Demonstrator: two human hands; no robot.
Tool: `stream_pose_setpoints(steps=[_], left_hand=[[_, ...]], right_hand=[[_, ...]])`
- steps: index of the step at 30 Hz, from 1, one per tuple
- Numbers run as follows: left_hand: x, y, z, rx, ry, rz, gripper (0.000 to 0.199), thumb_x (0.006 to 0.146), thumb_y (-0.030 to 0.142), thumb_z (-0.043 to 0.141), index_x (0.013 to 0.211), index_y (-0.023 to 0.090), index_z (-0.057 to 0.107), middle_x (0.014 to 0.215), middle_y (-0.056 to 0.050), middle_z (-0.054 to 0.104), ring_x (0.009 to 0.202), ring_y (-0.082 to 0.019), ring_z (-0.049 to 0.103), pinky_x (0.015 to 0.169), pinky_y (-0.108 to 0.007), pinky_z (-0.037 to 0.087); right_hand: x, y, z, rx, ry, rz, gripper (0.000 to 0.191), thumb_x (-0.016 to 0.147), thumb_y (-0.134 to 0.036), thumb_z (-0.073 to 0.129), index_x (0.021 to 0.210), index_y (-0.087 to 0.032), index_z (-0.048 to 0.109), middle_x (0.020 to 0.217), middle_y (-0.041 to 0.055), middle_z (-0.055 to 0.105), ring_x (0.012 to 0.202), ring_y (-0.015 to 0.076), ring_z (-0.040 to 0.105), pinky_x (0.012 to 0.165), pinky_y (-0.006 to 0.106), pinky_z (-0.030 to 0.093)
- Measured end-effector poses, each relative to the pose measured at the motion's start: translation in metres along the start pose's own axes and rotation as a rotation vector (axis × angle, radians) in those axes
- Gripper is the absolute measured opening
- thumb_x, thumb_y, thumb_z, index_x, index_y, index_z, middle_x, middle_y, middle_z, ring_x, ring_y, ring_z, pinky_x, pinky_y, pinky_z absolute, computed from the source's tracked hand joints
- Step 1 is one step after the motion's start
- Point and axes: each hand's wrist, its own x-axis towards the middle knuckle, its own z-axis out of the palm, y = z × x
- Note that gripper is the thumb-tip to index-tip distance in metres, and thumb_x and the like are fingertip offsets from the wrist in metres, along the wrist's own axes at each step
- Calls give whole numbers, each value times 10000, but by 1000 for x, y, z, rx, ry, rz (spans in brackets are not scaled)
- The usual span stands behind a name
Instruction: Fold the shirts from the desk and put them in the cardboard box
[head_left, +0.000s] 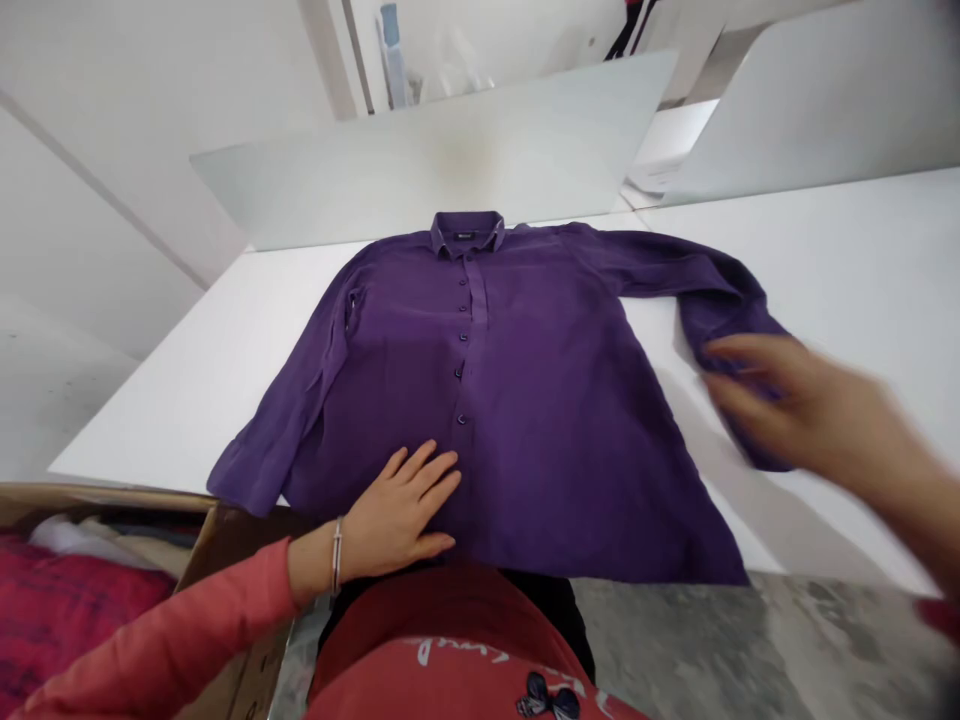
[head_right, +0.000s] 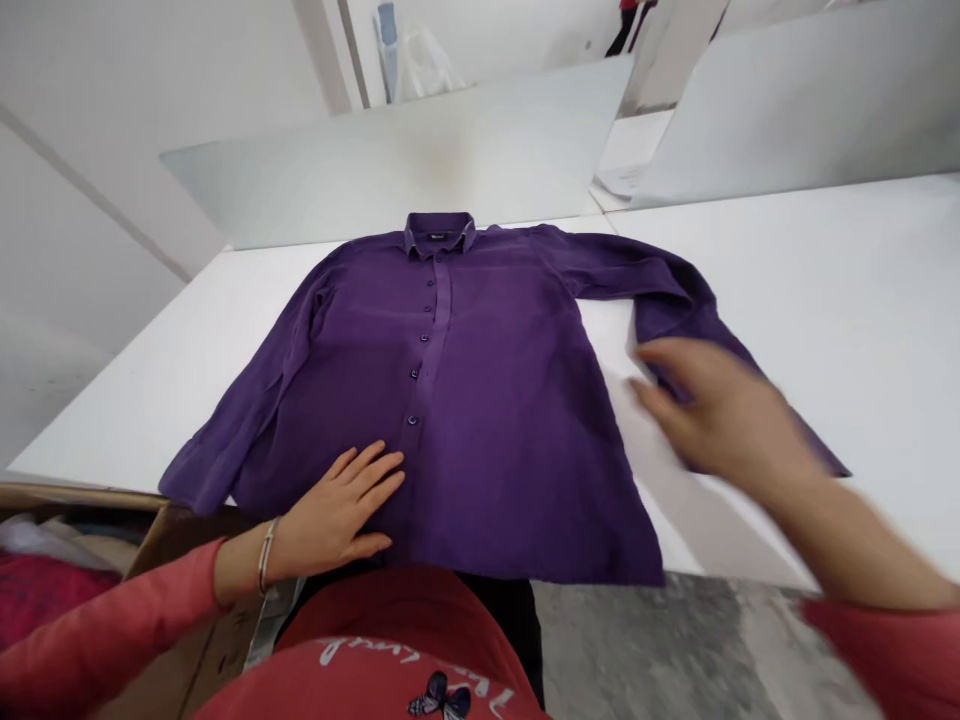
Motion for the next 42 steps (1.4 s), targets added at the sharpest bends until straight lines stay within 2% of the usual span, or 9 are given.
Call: stream_pose_setpoints(steps=[4, 8, 13, 17, 20, 24, 29, 38, 42], left_hand=[[-16, 9, 9, 21, 55, 11, 602, 810, 524, 413, 1310, 198, 332, 1382, -97, 316, 1300, -281, 189, 1026, -491, 222], [-4, -1, -20, -44, 73, 88, 463, 835, 480, 399, 1195, 193, 450, 1316, -88, 402, 1214, -269, 345, 959, -437, 341], [66, -36, -58, -67, 158, 45, 297, 889, 268, 306, 944, 118, 557, 993, -111, 561, 948, -196, 540, 845, -326, 431], [124, -61, -52, -62, 161, -227, 254, 848, 172, 328, 907, 110, 567, 921, -121, 567, 833, -209, 591, 728, -327, 478], [142, -69, -37, -86, 166, -301, 233, 818, 152, 364, 935, 112, 562, 915, -126, 572, 836, -219, 600, 706, -321, 490], [144, -73, -27, -115, 186, -306, 228, 813, 187, 392, 942, 106, 561, 912, -125, 572, 829, -224, 605, 706, -321, 498], [142, -75, -32, -149, 136, -287, 235, 778, 159, 424, 927, 82, 589, 892, -158, 585, 828, -253, 613, 714, -343, 506], [141, -70, -37, -165, 119, -283, 283, 731, 33, 389, 914, 73, 602, 878, -176, 603, 852, -269, 616, 713, -353, 501], [142, -75, -33, -190, 150, -274, 275, 717, 37, 401, 920, 81, 580, 883, -166, 610, 846, -271, 617, 708, -356, 497]], right_hand=[[-20, -59, 51, 70, -133, -323, 324, 791, -346, 394, 1031, -177, 529, 1159, 103, 516, 1124, 212, 444, 986, 376, 344], [4, -73, 48, -9, -251, -271, 301, 797, -317, 381, 994, -185, 567, 1120, 81, 551, 1065, 205, 495, 945, 359, 380], [67, -118, 29, -51, -260, -198, 279, 800, -261, 413, 1008, -172, 577, 1005, 56, 601, 900, 179, 558, 827, 282, 427], [115, -164, 53, -58, -302, -156, 262, 803, -214, 424, 1000, -160, 589, 1010, 49, 611, 925, 169, 552, 812, 235, 407], [142, -184, 78, -88, -345, -97, 257, 792, -191, 424, 977, -175, 602, 1018, 44, 614, 946, 171, 551, 806, 230, 404], [167, -191, 102, -139, -382, -7, 241, 769, -203, 444, 927, -150, 619, 976, 89, 621, 921, 201, 571, 759, 258, 434], [184, -193, 117, -192, -442, 98, 282, 738, -283, 505, 906, -93, 627, 829, 142, 631, 827, 235, 605, 691, 287, 470], [193, -200, 124, -220, -454, 184, 288, 715, -206, 540, 936, -42, 625, 770, 164, 630, 797, 235, 620, 741, 301, 474], [192, -197, 121, -149, -489, 214, 219, 709, -184, 535, 846, -48, 639, 661, 130, 623, 638, 204, 622, 659, 285, 493]])
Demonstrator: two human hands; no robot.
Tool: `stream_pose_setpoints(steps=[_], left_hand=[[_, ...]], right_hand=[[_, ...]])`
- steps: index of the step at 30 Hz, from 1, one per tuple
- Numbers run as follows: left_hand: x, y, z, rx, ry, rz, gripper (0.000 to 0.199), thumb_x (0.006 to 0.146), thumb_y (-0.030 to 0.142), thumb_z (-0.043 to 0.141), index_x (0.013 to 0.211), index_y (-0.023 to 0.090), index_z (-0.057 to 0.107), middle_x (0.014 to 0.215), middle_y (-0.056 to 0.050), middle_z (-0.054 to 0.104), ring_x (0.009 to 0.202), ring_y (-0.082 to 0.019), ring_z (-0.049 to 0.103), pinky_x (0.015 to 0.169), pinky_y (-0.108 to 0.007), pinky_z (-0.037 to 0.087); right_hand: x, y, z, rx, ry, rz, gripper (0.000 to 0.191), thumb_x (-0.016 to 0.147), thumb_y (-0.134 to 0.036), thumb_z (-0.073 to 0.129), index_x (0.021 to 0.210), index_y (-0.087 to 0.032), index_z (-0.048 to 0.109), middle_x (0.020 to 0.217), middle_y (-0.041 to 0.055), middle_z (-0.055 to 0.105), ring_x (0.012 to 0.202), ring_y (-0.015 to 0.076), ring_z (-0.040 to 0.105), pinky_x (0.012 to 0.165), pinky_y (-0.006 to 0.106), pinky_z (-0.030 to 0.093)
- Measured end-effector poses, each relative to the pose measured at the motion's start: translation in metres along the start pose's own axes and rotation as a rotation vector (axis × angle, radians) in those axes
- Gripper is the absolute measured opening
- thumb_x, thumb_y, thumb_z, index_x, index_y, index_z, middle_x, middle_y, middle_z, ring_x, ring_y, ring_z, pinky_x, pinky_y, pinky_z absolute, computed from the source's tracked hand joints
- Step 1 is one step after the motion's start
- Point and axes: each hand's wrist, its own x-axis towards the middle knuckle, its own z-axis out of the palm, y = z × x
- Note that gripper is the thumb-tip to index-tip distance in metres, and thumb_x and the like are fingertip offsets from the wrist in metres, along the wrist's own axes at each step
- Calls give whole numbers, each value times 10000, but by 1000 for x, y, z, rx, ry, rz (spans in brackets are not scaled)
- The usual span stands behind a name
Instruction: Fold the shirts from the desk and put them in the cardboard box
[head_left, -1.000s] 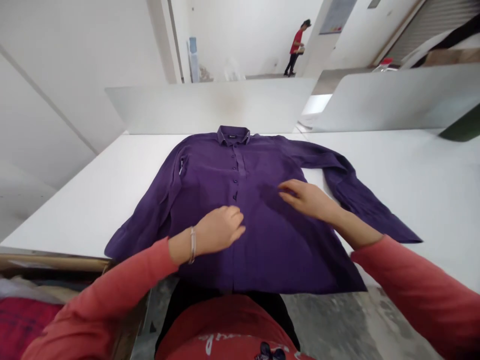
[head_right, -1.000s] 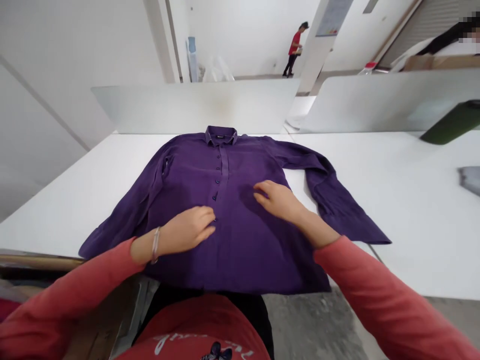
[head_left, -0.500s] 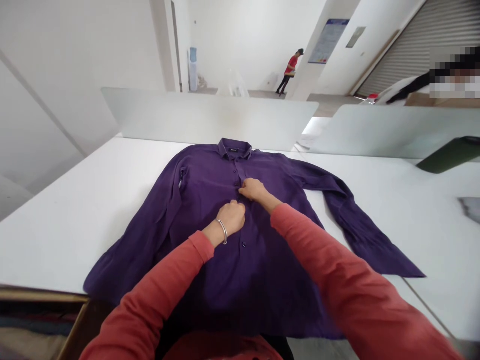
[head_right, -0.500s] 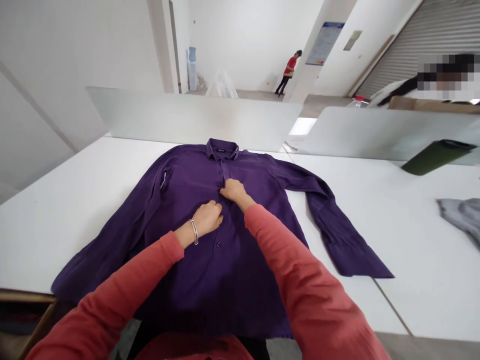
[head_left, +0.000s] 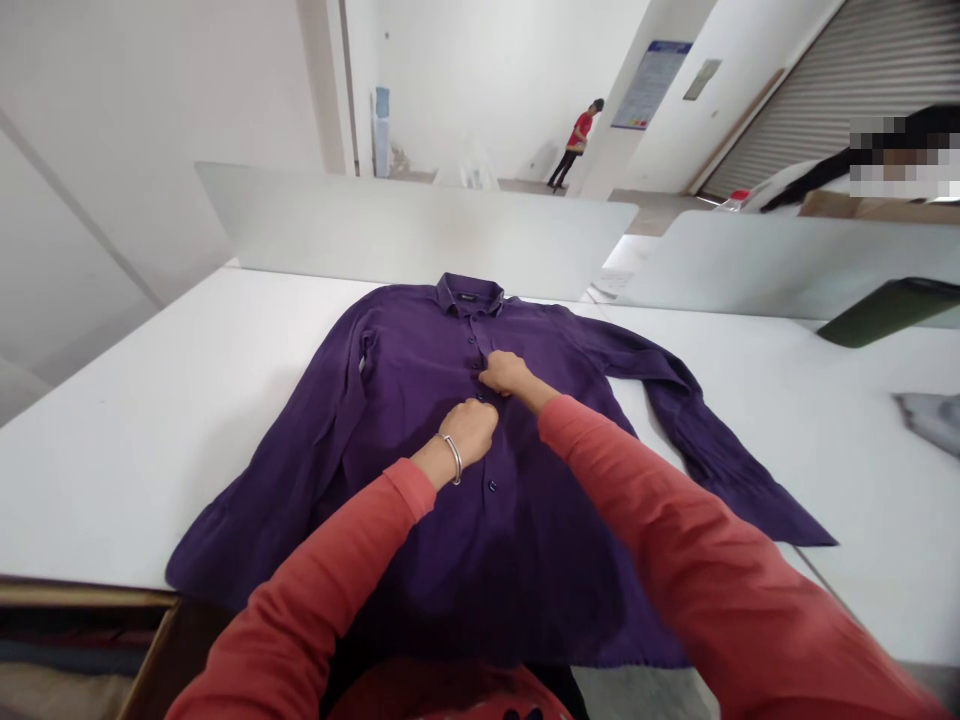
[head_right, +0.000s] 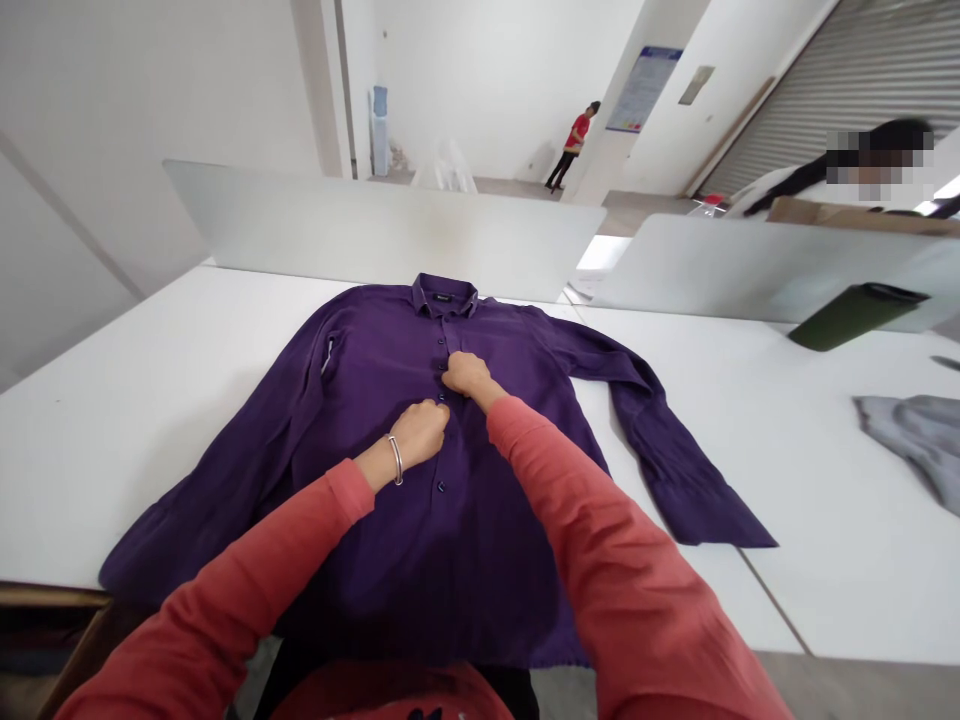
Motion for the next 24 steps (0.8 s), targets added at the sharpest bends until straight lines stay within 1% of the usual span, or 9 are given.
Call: stream_pose_setpoints(steps=[3, 6, 8, 10, 13, 16, 18, 21, 24], left_hand=[[2, -5, 1, -44, 16, 2, 266, 713, 53, 413, 935, 95, 553, 896, -146, 619, 846, -255, 616, 712, -334, 489], [4, -10, 3, -111, 26, 11, 249, 721, 74, 422, 939, 126, 532, 897, -104, 630, 851, -218, 612, 714, -289, 477], [6, -13, 5, -214, 50, 12, 231, 717, 76, 427, 915, 141, 526, 853, -80, 633, 827, -202, 610, 700, -276, 469], [8, -16, 7, -347, 85, 10, 197, 694, 64, 445, 855, 147, 524, 784, -62, 626, 781, -190, 606, 688, -273, 460], [10, -18, 9, -548, 68, -20, 170, 662, 33, 455, 778, 148, 501, 661, -26, 593, 658, -147, 593, 634, -242, 450], [11, -20, 8, -778, -60, -119, 199, 675, 25, 428, 832, 141, 465, 533, 15, 539, 492, -112, 548, 505, -201, 426], [10, -20, 7, -892, -117, -185, 217, 690, 32, 422, 879, 137, 439, 471, 37, 500, 421, -110, 512, 430, -186, 392], [11, -19, 9, -968, -97, -230, 206, 696, 61, 474, 878, 143, 422, 443, 63, 458, 380, -104, 476, 381, -175, 353], [12, -18, 12, -933, -52, -220, 215, 667, 39, 514, 833, 148, 432, 464, 76, 445, 377, -79, 463, 401, -167, 357]], right_hand=[[-4, 5, -7, 98, -27, 10, 184, 723, -170, 505, 790, -55, 632, 609, 96, 610, 508, 155, 585, 562, 245, 490], [-10, 8, -18, 209, 5, 8, 197, 754, -161, 461, 832, -54, 607, 642, 86, 610, 463, 114, 549, 499, 211, 472], [-13, 8, -24, 273, 31, -7, 188, 769, -157, 446, 830, -58, 594, 629, 74, 597, 452, 97, 529, 479, 195, 463], [-14, 6, -25, 369, 43, -19, 156, 767, -149, 456, 795, -63, 583, 560, 49, 562, 434, 88, 505, 465, 190, 455], [-13, 2, -17, 500, 31, -19, 107, 755, -132, 479, 740, -71, 566, 462, 8, 491, 407, 79, 476, 452, 186, 449], [-10, -2, -2, 540, 3, -7, 97, 752, -116, 480, 699, -79, 553, 430, -6, 466, 392, 75, 467, 454, 188, 452], [-9, -3, 6, 563, -8, -3, 99, 753, -102, 471, 690, -85, 546, 433, -8, 470, 389, 74, 466, 455, 192, 456], [-9, -1, 10, 592, -21, -17, 125, 758, -64, 438, 690, -92, 539, 461, -7, 491, 399, 64, 473, 467, 178, 458], [-10, 2, 10, 600, -22, -40, 152, 764, -37, 409, 720, -93, 542, 518, 1, 529, 432, 53, 495, 487, 154, 456]])
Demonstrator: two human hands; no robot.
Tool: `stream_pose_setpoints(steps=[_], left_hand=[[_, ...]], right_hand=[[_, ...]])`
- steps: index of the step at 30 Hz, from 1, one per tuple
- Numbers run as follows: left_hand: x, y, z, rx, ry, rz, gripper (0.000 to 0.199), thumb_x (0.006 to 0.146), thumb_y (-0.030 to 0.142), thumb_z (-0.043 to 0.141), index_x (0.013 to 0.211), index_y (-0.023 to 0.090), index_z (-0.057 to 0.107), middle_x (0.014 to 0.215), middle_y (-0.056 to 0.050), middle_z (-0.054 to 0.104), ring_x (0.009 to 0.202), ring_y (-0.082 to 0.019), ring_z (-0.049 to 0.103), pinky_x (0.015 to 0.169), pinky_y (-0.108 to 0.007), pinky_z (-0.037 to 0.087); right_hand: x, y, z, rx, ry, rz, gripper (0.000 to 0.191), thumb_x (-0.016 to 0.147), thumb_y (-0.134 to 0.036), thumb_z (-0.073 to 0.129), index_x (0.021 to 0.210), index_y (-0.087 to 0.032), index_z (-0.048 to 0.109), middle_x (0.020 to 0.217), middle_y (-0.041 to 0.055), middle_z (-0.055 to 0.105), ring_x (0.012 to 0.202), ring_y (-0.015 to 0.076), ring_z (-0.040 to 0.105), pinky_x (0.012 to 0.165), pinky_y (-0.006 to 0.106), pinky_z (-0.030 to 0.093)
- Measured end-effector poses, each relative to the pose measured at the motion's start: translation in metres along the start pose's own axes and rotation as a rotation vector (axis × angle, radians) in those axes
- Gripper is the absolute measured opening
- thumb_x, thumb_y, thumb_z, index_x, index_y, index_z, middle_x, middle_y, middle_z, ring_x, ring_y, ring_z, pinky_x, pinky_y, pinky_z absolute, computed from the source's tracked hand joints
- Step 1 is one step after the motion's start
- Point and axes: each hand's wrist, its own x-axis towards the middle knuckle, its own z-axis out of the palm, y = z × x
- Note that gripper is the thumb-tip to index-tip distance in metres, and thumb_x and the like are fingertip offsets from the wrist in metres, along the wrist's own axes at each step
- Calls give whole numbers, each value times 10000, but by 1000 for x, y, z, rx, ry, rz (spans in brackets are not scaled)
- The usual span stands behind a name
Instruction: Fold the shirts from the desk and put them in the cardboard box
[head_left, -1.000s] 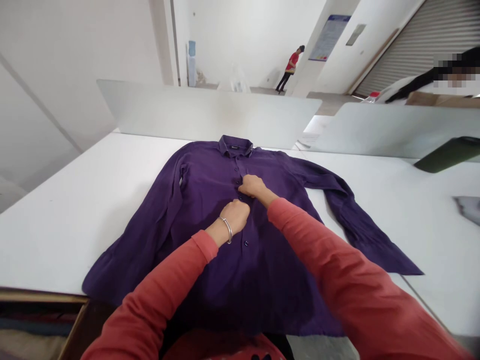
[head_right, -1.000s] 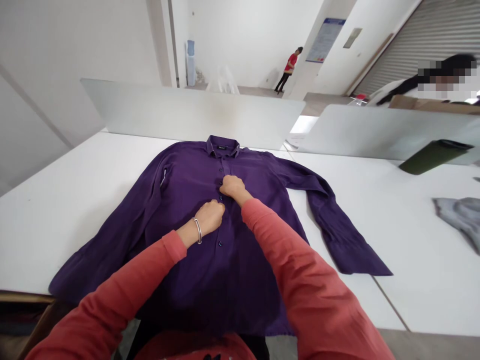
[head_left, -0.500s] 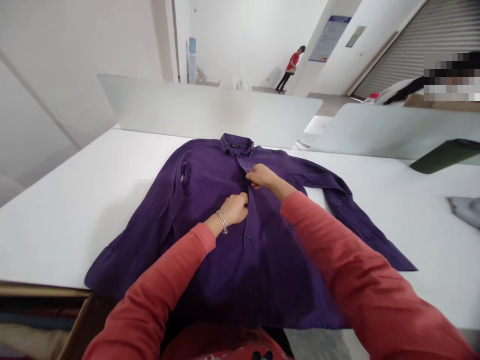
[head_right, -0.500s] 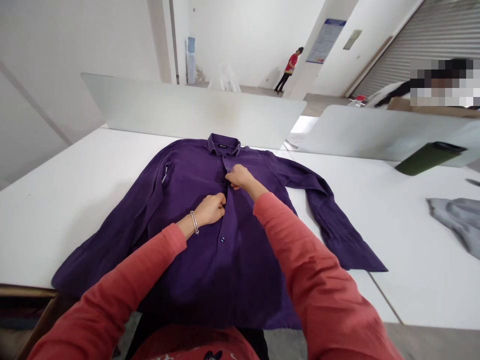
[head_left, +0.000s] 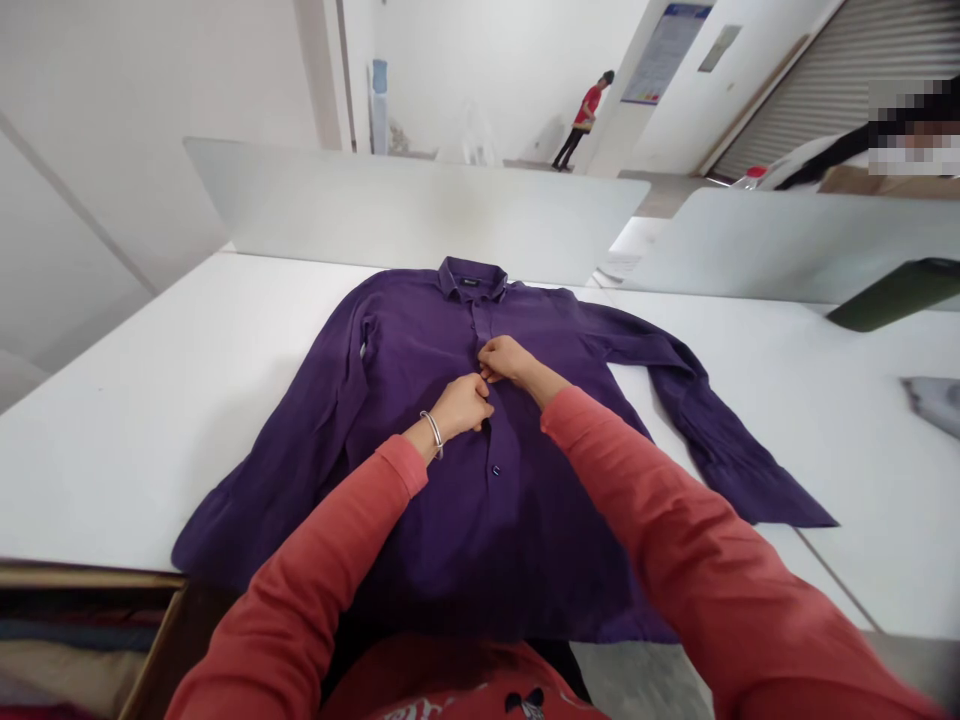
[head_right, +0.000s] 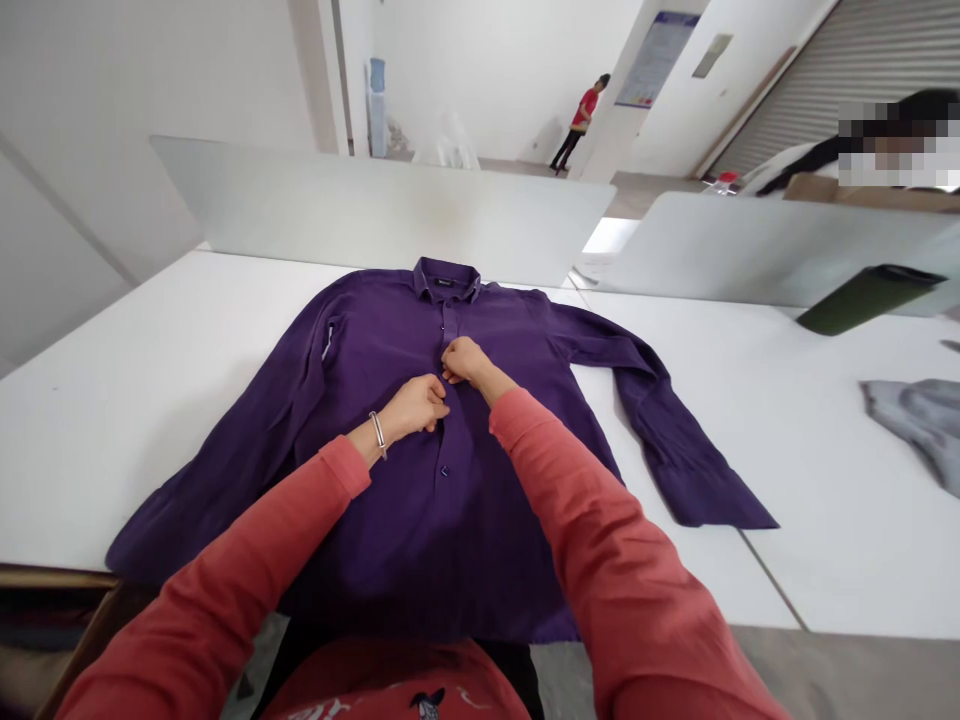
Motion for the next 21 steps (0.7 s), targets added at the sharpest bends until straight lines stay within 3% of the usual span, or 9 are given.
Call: stream_pose_setpoints(steps=[6, 9, 13, 18, 21], left_hand=[[-1, -1, 1, 278, 26, 71, 224, 663, 32, 496, 858, 141, 481, 588, 30, 521, 486, -87, 515, 496, -192, 401], [-4, 3, -2, 526, 39, 159, 184, 670, 53, 495, 828, 146, 521, 684, -15, 569, 647, -129, 558, 616, -230, 430], [-14, 9, -7, 640, 37, 210, 235, 683, 46, 470, 879, 140, 556, 825, -62, 578, 806, -175, 551, 726, -278, 431], [-45, 7, 1, 1023, -30, 556, 276, 818, 91, 339, 985, 113, 557, 1099, -112, 500, 978, -205, 469, 809, -313, 425], [-59, 7, 7, 1159, -95, 580, 293, 831, 86, 314, 1000, 90, 554, 1107, -128, 503, 981, -213, 458, 776, -310, 442]], right_hand=[[1, 5, 2, -107, 16, -49, 178, 781, -81, 419, 849, -100, 583, 653, 43, 607, 538, 89, 561, 549, 186, 469], [-3, 4, 4, -216, 61, -112, 190, 761, -99, 478, 909, -97, 597, 818, 89, 633, 727, 142, 595, 696, 240, 468], [-16, 1, -1, -319, 90, -213, 259, 761, -106, 493, 1000, -85, 590, 997, 118, 607, 939, 191, 549, 851, 280, 399], [-40, 13, -9, -401, 131, -350, 319, 799, -109, 432, 1094, -105, 551, 1089, 93, 574, 995, 162, 516, 876, 232, 361], [-45, 20, -11, -472, 96, -388, 279, 789, -98, 443, 1021, -123, 595, 1053, 73, 594, 966, 146, 530, 859, 209, 364]])
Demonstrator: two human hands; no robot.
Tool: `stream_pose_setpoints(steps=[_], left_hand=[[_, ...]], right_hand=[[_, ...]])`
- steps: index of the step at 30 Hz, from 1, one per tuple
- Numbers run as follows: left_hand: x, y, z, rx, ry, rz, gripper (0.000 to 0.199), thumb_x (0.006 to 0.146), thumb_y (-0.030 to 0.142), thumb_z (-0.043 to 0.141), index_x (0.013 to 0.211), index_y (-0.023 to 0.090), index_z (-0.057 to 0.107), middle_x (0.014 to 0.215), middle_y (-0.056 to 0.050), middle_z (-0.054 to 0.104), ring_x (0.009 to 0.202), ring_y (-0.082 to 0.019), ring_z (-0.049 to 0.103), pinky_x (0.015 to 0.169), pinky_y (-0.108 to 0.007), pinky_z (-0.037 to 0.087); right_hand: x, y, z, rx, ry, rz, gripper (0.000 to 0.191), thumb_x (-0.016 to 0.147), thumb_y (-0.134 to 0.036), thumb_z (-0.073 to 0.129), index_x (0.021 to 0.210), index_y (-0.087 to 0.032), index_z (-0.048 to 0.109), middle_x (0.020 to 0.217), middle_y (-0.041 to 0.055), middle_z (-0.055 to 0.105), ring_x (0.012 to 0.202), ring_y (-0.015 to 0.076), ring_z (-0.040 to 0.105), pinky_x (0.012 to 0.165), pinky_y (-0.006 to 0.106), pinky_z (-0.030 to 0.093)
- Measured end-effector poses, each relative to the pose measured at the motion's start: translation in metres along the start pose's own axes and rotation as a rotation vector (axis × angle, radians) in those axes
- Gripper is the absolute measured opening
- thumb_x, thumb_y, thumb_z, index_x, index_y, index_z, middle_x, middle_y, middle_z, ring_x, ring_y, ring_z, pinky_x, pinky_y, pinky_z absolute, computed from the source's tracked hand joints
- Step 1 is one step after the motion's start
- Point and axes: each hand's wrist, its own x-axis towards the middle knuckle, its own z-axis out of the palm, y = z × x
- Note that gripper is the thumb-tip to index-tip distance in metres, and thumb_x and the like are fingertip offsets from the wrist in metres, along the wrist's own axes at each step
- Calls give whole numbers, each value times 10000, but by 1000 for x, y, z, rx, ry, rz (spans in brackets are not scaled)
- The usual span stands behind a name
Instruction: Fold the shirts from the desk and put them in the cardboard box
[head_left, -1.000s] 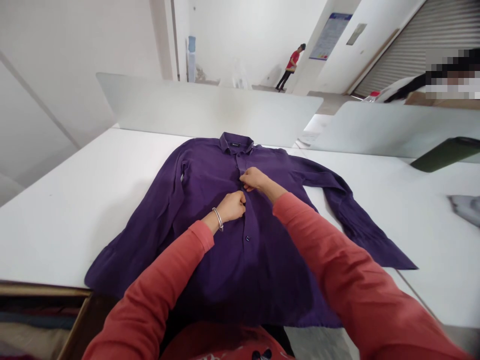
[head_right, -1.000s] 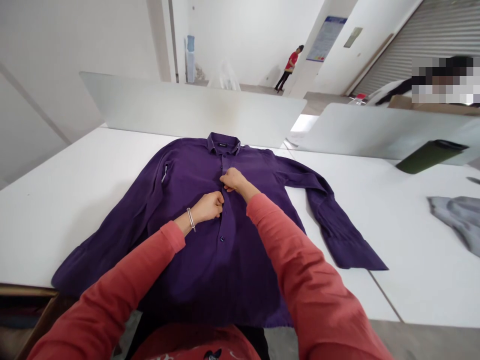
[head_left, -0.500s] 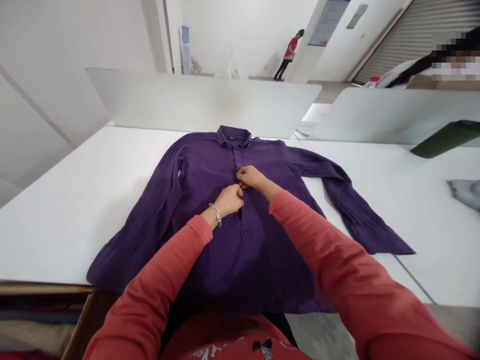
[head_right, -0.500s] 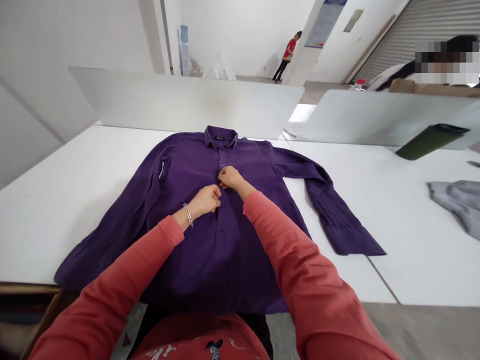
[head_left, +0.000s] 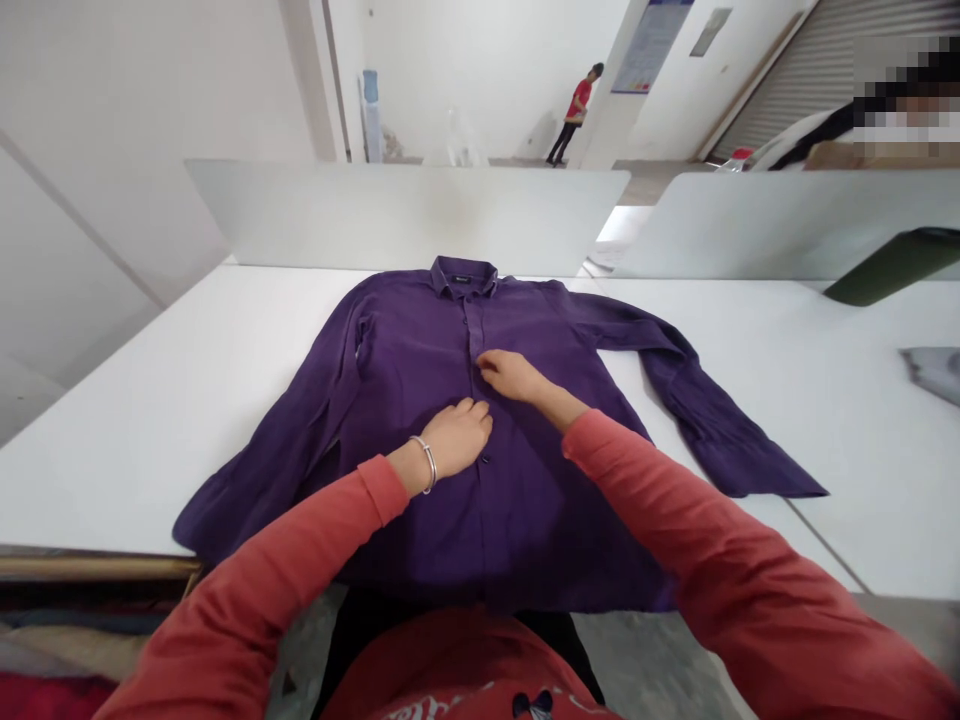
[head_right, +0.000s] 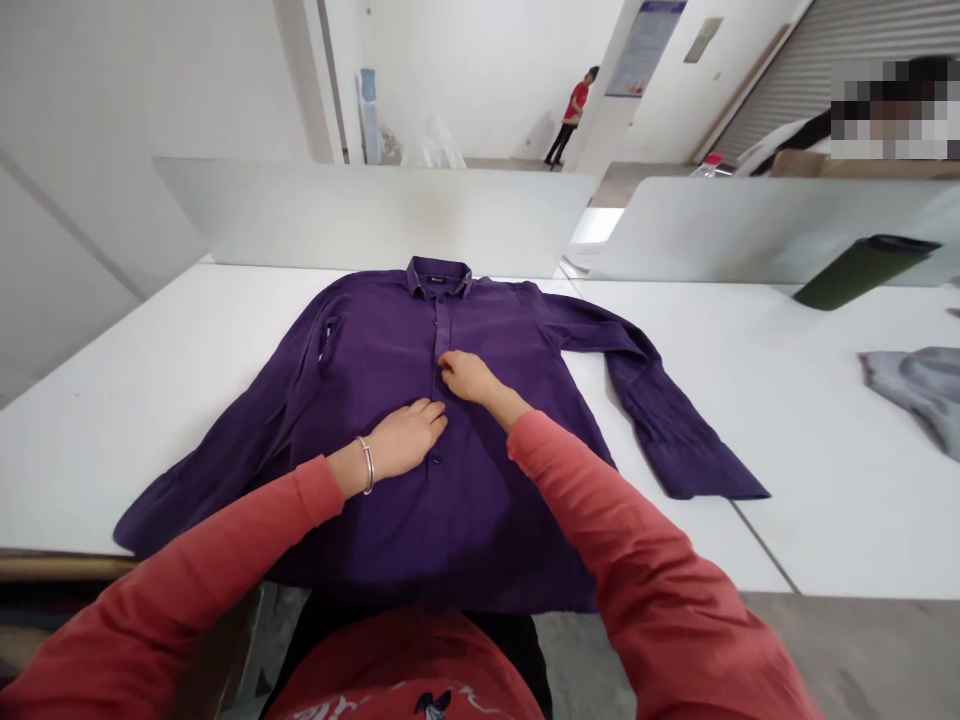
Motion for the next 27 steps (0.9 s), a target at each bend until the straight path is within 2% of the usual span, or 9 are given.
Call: stream_pose_setpoints(steps=[3, 6, 9, 12, 15, 19, 27], left_hand=[[6, 2, -7, 43, -36, 15, 281, 836, 100, 315, 962, 89, 565, 1047, -127, 535, 925, -218, 481, 716, -317, 453], [21, -6, -11, 64, 47, 23, 298, 858, 130, 290, 978, 91, 560, 1100, -126, 521, 993, -233, 458, 765, -344, 435], [32, -15, 1, 63, 129, -61, 336, 879, 244, 315, 1067, 61, 524, 1221, -141, 453, 1122, -277, 379, 858, -394, 390], [31, -18, 19, -6, 125, -148, 428, 882, 347, 317, 1147, 50, 474, 1266, -148, 417, 1176, -286, 337, 903, -400, 362], [28, -16, 30, -72, 123, -199, 447, 890, 343, 283, 1203, 58, 427, 1300, -142, 386, 1214, -274, 307, 952, -397, 325], [29, -14, 31, -155, 62, -258, 467, 883, 353, 293, 1237, 69, 402, 1353, -148, 319, 1250, -281, 270, 997, -407, 283], [30, -15, 31, -196, 47, -274, 468, 883, 359, 281, 1247, 88, 395, 1361, -146, 312, 1268, -270, 247, 1009, -418, 268]], right_hand=[[10, 4, -3, 11, 3, 13, 275, 793, -109, 452, 1022, -139, 601, 1037, 50, 607, 952, 128, 540, 843, 188, 371], [33, 6, -9, 11, 50, 66, 305, 812, -131, 427, 1080, -131, 571, 1033, 53, 610, 936, 116, 549, 824, 180, 382], [59, 7, -10, -7, 71, 143, 314, 813, -144, 411, 1086, -115, 563, 1005, 75, 615, 904, 122, 565, 793, 188, 400], [80, 8, -4, -42, 57, 217, 281, 801, -217, 444, 1003, -103, 601, 970, 116, 620, 898, 173, 578, 769, 232, 423], [95, 9, 4, -83, 27, 258, 331, 759, -322, 509, 952, -77, 620, 951, 170, 614, 916, 244, 577, 763, 292, 438], [108, 10, 6, -113, -20, 286, 329, 718, -278, 533, 942, -55, 625, 884, 193, 620, 897, 273, 587, 742, 308, 450], [110, 7, -3, -136, -7, 317, 292, 761, -239, 455, 947, -91, 624, 858, 152, 632, 873, 226, 598, 719, 259, 448]])
